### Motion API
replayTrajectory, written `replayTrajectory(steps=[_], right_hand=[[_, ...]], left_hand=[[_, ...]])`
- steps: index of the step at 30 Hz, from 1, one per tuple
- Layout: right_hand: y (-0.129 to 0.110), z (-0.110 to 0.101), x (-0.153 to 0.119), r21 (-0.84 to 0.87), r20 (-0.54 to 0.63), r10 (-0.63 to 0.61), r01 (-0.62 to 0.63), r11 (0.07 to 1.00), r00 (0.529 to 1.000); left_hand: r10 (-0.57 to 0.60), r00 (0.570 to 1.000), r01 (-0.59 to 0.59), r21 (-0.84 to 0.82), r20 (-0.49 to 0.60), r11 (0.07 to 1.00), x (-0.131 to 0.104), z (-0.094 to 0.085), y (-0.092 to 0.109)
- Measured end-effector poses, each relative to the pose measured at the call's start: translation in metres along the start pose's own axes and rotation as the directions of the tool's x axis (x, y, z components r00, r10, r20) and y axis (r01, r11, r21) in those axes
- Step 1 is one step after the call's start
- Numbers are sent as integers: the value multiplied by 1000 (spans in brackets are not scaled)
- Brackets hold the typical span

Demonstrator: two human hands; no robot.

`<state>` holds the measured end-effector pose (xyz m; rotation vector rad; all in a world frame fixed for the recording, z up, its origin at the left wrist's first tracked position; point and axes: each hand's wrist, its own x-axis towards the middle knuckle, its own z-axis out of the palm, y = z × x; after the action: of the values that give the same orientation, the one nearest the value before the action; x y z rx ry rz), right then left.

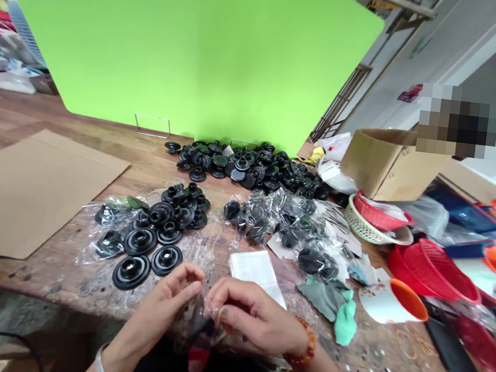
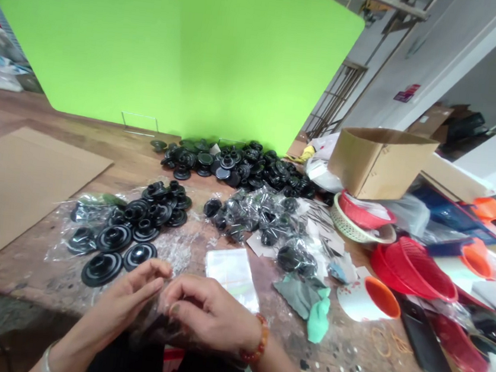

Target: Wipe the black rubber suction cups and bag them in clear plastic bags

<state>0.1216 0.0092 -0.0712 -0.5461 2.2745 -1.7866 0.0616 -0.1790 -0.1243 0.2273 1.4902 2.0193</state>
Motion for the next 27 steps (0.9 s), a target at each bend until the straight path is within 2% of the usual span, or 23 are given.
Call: replayTrajectory(steps=[2, 4, 5, 7, 10, 14, 17, 21, 22, 24, 27], right_hand=[[2, 5, 1, 50, -96, 6, -1, 999, 995], [7, 7, 2, -40, -165, -32, 26, 999, 986], [9, 7, 2, -113, -173, -55, 36, 993, 983], [14, 5, 1, -244, -157, -80, 40, 969, 984], [18, -2, -1, -349, -177, -65, -1, 937, 982], [22, -5, 0, -303, -328, -51, -55, 951, 943], [24, 1, 2, -260, -418, -53, -63, 964, 907], [31, 8, 6, -352, -318, -37, -81, 933, 947], [32, 6, 7, -340, -324, -35, -82, 937, 945], [36, -4, 9, -274, -424, -34, -92, 957, 905], [41, -28, 4, -217, -637, -50, -116, 969, 769]], left_hand=[[-145, 989, 142, -137, -11, 980, 0, 4, -2], [-235, 968, 250, -248, 92, 936, -1, 3, -5], [-237, 961, 268, -266, 141, 926, -1, 1, -6], [-185, 970, 218, -226, 158, 949, -1, -4, -8], [-96, 991, 99, -28, 96, 995, 2, -6, -8], [-4, 998, -4, 132, 65, 991, 5, 1, -4], [66, 998, -63, 274, -1, 960, 6, 6, -2], [121, 991, -89, 423, -48, 901, 6, 10, -3], [116, 992, -81, 434, -56, 898, 7, 10, -4], [83, 994, -44, 428, -72, 903, 8, 10, -6], [88, 991, -35, 427, -104, 903, 19, 9, -11]])
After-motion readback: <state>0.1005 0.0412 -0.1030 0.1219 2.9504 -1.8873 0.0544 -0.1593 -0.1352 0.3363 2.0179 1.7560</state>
